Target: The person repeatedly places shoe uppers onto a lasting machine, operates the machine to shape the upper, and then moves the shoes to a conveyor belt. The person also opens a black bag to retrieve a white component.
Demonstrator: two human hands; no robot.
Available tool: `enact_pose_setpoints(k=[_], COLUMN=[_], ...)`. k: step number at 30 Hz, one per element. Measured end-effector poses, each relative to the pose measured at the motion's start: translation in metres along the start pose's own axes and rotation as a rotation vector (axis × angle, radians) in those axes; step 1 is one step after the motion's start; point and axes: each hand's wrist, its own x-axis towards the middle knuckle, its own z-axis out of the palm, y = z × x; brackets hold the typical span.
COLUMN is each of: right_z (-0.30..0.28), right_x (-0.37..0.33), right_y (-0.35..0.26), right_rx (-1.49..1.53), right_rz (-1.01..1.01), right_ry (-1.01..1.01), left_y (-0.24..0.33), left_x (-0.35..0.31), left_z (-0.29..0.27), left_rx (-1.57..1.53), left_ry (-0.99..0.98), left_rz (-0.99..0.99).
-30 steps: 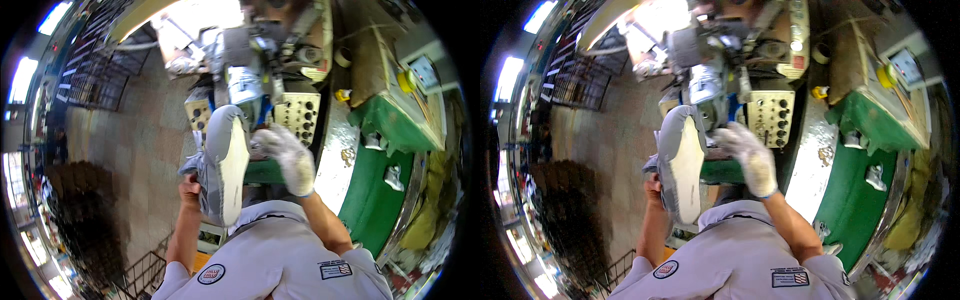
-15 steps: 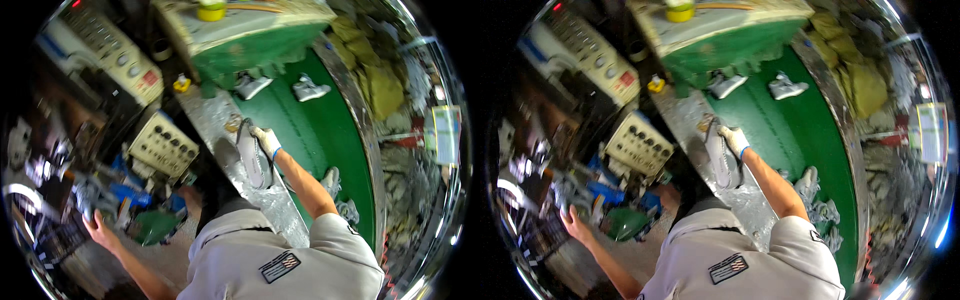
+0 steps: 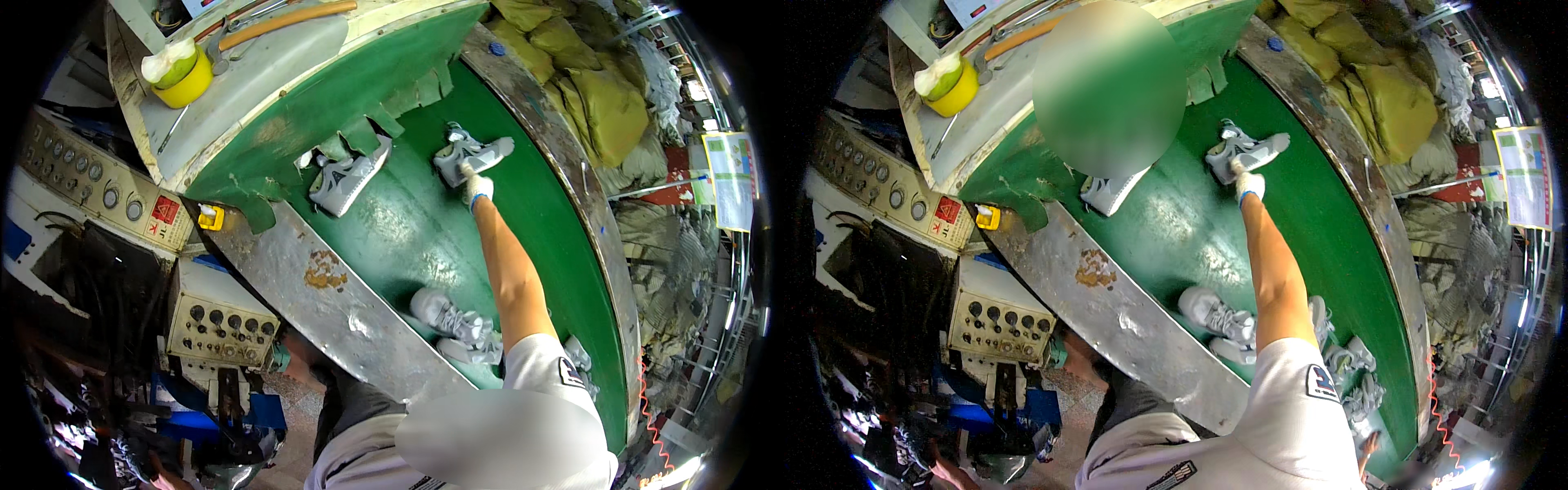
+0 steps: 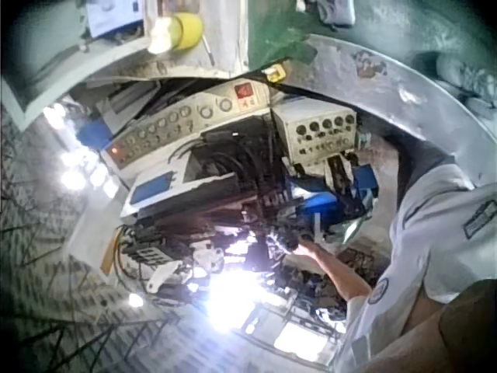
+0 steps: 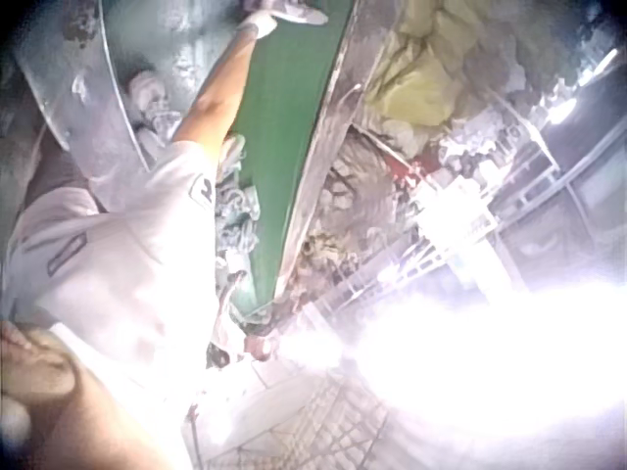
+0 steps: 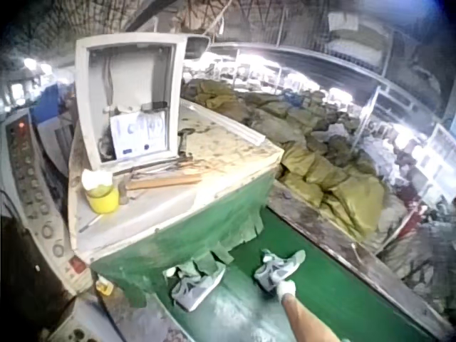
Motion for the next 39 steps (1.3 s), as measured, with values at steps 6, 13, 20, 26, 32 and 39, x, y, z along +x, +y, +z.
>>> enact_pose_setpoints(k=[6, 13, 20, 26, 32, 39], right_z=[0.028, -0.037, 0.004, 0.059, 0.114, 0.154], right_x=[0.03, -0.172, -0.495, -0.688, -0.771, -0.875], right_y=[-0.015, -0.016, -0.045, -0.121, -0.098, -0.109], right_rx=[0.429, 1.012, 1.148, 0.612, 0.199, 0.241], right_rz=[0.047, 0.104, 0.544, 0.301, -0.079, -0.088], right_ry=[0.074, -0.895, -1.299, -1.674, -1.515, -1.58], left_y=[-0.038, -0.124, 0.119, 0.187, 0.08, 0.016], left_x=[-0.013, -0.036, -0.054, -0.046, -0.004, 0.027], left_z=[-0.062, -0.102, 0.053, 0.09, 0.035, 0.02], left_rx=[0.128, 0.092, -0.377, -0.846, -0.992, -1.103], left_ry=[-0.352, -0.554, -0.357, -0.814, -0.626, -0.209], left_rz=[-0.248, -0.409, -0.137, -0.156, -0.362, -0.459])
